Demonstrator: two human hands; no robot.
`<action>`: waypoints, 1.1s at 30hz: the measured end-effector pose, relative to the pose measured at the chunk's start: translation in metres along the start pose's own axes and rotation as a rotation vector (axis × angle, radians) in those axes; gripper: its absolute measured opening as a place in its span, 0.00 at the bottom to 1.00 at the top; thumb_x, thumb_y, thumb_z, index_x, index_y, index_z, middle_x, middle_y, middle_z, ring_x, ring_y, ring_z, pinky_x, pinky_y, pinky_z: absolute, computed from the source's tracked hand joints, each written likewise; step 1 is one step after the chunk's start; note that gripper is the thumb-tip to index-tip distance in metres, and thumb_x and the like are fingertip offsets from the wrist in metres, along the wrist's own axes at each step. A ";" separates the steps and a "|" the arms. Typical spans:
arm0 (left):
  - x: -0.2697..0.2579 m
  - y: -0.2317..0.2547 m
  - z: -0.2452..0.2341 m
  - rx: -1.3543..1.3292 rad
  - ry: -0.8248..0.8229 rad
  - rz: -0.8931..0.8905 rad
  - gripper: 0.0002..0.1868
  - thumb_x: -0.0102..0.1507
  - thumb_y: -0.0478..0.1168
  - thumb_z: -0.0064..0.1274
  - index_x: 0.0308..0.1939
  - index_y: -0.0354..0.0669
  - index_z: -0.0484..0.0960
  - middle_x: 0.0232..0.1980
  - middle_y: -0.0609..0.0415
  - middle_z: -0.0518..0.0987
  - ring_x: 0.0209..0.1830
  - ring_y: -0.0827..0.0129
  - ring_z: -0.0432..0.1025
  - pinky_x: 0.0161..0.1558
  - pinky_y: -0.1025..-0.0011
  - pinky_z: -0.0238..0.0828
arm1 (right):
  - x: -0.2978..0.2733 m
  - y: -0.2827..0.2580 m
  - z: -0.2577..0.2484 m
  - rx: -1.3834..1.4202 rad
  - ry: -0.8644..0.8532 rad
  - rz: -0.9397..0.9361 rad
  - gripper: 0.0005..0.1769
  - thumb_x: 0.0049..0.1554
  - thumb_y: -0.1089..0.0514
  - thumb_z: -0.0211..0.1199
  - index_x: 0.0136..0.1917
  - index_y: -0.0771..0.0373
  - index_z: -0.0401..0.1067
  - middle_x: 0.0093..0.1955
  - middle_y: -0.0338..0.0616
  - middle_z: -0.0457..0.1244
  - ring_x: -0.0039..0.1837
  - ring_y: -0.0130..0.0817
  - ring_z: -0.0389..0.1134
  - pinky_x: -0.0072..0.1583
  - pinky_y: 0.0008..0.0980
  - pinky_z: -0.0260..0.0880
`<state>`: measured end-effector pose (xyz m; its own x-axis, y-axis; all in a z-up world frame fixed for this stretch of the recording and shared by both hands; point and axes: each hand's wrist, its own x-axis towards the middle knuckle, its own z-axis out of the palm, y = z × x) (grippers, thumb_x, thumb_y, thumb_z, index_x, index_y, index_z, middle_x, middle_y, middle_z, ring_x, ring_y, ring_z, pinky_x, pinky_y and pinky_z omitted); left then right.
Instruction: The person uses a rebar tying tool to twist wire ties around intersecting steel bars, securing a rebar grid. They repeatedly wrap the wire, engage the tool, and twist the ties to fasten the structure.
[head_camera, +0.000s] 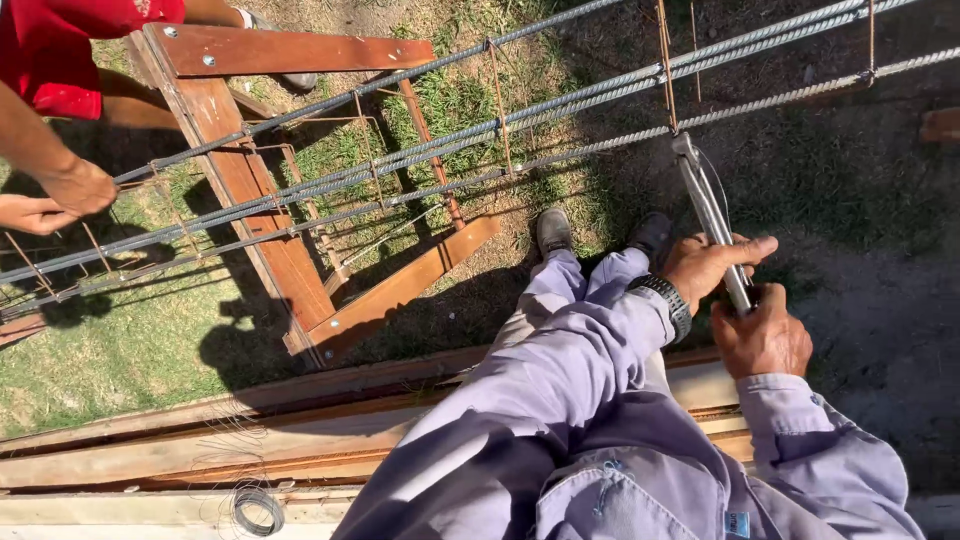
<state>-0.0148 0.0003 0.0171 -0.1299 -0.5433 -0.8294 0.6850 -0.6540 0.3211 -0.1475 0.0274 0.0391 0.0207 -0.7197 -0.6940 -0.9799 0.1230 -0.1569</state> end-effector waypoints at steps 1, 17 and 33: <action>-0.010 0.004 0.014 0.131 0.131 0.110 0.15 0.50 0.54 0.65 0.28 0.52 0.78 0.26 0.56 0.77 0.26 0.73 0.71 0.30 0.73 0.67 | 0.002 0.014 0.008 -0.100 0.196 -0.052 0.39 0.52 0.33 0.61 0.62 0.64 0.63 0.44 0.70 0.69 0.48 0.75 0.68 0.47 0.64 0.65; 0.014 -0.030 0.002 -0.176 -0.188 0.042 0.23 0.56 0.56 0.65 0.39 0.38 0.85 0.36 0.52 0.83 0.33 0.69 0.76 0.33 0.64 0.79 | -0.007 0.023 -0.013 -0.397 0.144 -0.008 0.22 0.58 0.39 0.56 0.49 0.60 0.67 0.41 0.60 0.71 0.49 0.66 0.72 0.49 0.58 0.69; -0.062 -0.014 0.002 0.821 -0.096 0.139 0.14 0.53 0.49 0.47 0.37 0.48 0.79 0.38 0.49 0.82 0.41 0.52 0.76 0.43 0.61 0.69 | -0.005 0.027 -0.025 0.983 0.410 -0.019 0.16 0.70 0.47 0.59 0.45 0.56 0.61 0.31 0.35 0.51 0.30 0.21 0.50 0.32 0.26 0.49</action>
<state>-0.0174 0.0424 0.0649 -0.1690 -0.6657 -0.7268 -0.0352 -0.7329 0.6794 -0.1790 0.0166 0.0559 -0.2136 -0.8799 -0.4244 -0.3861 0.4751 -0.7907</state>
